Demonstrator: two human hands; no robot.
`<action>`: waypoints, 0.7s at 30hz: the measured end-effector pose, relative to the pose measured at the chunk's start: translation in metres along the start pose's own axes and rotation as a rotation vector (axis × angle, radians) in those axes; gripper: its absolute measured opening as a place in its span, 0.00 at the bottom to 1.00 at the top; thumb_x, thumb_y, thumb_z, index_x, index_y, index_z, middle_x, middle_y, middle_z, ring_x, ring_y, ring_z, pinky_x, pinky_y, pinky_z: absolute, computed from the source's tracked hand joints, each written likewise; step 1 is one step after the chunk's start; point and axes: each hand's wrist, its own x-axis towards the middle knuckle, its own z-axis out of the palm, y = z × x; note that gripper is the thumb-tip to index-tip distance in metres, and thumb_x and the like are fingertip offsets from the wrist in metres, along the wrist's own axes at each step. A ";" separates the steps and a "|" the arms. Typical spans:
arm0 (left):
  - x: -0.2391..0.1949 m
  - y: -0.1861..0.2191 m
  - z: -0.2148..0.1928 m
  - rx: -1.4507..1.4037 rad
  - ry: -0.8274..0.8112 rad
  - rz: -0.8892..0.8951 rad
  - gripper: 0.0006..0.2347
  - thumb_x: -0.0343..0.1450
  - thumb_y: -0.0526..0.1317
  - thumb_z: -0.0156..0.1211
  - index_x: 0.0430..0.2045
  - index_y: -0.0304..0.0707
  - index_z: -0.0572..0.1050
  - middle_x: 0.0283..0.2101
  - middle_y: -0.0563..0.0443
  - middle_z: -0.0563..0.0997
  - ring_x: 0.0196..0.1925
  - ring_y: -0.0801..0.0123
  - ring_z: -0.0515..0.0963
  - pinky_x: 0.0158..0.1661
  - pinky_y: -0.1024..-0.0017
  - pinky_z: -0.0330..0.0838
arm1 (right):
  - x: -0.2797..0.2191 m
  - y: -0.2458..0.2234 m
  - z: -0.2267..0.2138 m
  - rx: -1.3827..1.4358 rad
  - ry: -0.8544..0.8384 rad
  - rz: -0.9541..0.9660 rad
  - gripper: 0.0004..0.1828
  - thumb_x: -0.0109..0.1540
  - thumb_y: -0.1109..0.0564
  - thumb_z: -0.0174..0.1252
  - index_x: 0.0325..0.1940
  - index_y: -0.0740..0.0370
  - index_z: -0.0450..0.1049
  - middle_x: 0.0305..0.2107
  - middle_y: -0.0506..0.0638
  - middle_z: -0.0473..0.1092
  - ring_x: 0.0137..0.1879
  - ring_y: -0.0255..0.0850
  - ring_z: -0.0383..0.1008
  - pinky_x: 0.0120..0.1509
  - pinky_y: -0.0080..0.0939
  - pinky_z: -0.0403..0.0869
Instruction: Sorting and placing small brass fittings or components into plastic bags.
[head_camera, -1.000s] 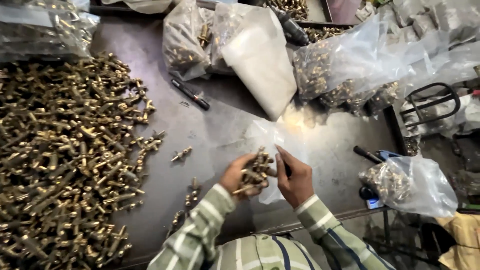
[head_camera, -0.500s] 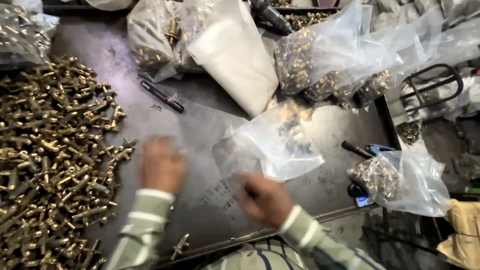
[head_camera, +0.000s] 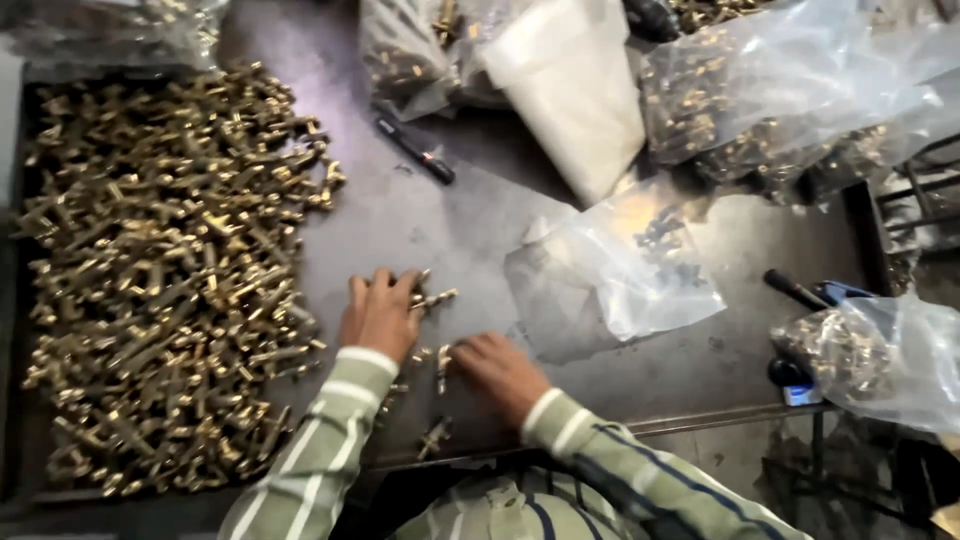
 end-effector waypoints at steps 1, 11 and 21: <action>0.004 -0.002 -0.008 -0.045 -0.019 0.014 0.22 0.62 0.40 0.71 0.52 0.54 0.77 0.50 0.46 0.76 0.55 0.43 0.71 0.48 0.53 0.75 | 0.005 -0.005 -0.012 0.014 -0.054 0.148 0.27 0.57 0.60 0.61 0.61 0.62 0.70 0.57 0.59 0.69 0.63 0.57 0.67 0.68 0.52 0.68; -0.014 -0.074 -0.019 -1.222 -0.252 -0.326 0.13 0.65 0.39 0.69 0.40 0.33 0.80 0.32 0.47 0.83 0.29 0.63 0.79 0.28 0.64 0.76 | -0.033 0.007 -0.036 0.133 0.090 0.620 0.18 0.54 0.60 0.62 0.48 0.59 0.77 0.41 0.49 0.77 0.49 0.45 0.75 0.54 0.47 0.75; -0.005 -0.054 -0.046 -1.395 -0.319 -0.397 0.19 0.75 0.51 0.60 0.42 0.28 0.76 0.30 0.45 0.80 0.26 0.62 0.77 0.21 0.66 0.67 | 0.019 -0.014 0.020 0.188 0.140 1.036 0.25 0.54 0.41 0.73 0.40 0.64 0.77 0.30 0.52 0.74 0.37 0.39 0.73 0.43 0.44 0.74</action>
